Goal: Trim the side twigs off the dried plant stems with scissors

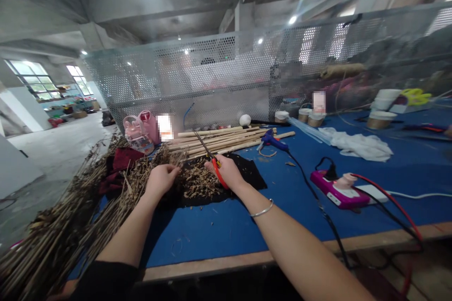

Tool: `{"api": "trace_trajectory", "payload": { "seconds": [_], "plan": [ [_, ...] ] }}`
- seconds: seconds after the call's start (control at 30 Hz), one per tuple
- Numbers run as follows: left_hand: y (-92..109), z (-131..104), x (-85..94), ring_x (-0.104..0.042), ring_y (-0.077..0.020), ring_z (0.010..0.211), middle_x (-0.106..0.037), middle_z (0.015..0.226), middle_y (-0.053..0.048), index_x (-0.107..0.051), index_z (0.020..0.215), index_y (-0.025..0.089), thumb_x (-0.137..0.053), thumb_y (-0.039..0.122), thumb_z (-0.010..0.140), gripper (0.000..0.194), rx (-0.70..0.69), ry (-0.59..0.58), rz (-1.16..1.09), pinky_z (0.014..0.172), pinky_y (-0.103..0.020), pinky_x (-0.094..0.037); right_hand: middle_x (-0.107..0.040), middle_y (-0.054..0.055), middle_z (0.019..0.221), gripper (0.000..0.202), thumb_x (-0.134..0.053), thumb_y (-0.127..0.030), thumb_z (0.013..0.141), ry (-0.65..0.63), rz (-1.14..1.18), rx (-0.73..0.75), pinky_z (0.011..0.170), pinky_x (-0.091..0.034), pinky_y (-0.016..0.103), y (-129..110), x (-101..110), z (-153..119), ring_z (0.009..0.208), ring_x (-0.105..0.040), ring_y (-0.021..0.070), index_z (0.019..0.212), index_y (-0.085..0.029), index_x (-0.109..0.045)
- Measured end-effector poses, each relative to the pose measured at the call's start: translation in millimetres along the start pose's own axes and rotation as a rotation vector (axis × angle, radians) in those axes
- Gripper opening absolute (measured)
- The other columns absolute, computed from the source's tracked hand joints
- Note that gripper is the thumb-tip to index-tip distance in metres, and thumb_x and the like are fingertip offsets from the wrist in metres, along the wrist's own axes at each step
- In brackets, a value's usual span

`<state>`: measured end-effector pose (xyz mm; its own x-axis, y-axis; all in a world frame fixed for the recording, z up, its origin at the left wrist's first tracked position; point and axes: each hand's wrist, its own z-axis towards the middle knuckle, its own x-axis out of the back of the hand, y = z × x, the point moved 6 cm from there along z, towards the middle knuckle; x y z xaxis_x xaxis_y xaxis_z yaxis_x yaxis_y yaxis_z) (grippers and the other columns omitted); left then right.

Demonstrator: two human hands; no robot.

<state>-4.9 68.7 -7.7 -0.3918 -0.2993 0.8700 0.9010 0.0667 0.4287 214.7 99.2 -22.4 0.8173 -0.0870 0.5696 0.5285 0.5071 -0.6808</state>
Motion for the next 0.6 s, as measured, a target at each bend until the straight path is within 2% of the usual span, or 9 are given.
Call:
{"api": "trace_trajectory", "payload": {
  "seconds": [0.1,0.17,0.43,0.5,0.6],
  "plan": [
    [-2.3,2.7,17.0,-0.062,-0.0191,0.076,-0.069,0.079,-0.006,-0.07,0.082,0.019,-0.046,0.043,0.076,0.034,-0.009,0.182,-0.242,0.072,-0.027,-0.043,-0.044,-0.004,0.056,0.03,-0.049,-0.047,0.076,-0.006,-0.001,-0.003,0.05,-0.03,0.019,-0.3,0.2,0.5,0.052,-0.038,0.009,0.067,-0.018,-0.046],
    [-6.5,3.8,21.3,-0.062,-0.0188,0.075,-0.069,0.08,-0.006,-0.069,0.084,0.017,-0.048,0.045,0.075,0.036,0.011,0.237,-0.368,0.072,-0.027,-0.043,-0.044,-0.004,0.056,0.031,-0.049,-0.047,0.075,-0.007,-0.006,-0.003,0.05,-0.03,0.019,-1.0,0.4,0.4,0.053,-0.038,0.0091,0.066,-0.018,-0.046],
    [-10.9,4.2,19.2,-0.06,-0.018,0.066,-0.068,0.071,-0.006,-0.069,0.077,0.015,-0.052,0.045,0.072,0.035,0.031,0.26,-0.437,0.065,-0.027,-0.043,-0.045,-0.004,0.055,0.032,-0.049,-0.048,0.075,-0.032,0.009,-0.015,0.05,-0.03,0.019,-3.6,-0.8,-1.1,0.053,-0.039,0.0093,0.066,-0.018,-0.047],
    [-8.8,3.5,15.6,-0.059,-0.0157,0.06,-0.066,0.065,-0.004,-0.068,0.075,0.014,-0.054,0.047,0.07,0.036,0.038,0.235,-0.55,0.06,-0.025,-0.042,-0.044,-0.004,0.055,0.032,-0.049,-0.048,0.075,-0.023,-0.015,-0.012,0.05,-0.03,0.019,-4.3,-0.1,-1.0,0.053,-0.039,0.0092,0.064,-0.018,-0.046],
    [-2.5,2.3,3.1,-0.056,-0.0126,0.054,-0.062,0.06,-0.002,-0.064,0.078,0.012,-0.056,0.05,0.067,0.04,0.083,0.125,-0.873,0.05,-0.022,-0.041,-0.045,-0.004,0.056,0.031,-0.05,-0.047,0.075,-0.001,-0.03,-0.016,0.05,-0.029,0.019,-5.7,1.5,-0.8,0.053,-0.04,0.0092,0.065,-0.018,-0.047]
  ]
}}
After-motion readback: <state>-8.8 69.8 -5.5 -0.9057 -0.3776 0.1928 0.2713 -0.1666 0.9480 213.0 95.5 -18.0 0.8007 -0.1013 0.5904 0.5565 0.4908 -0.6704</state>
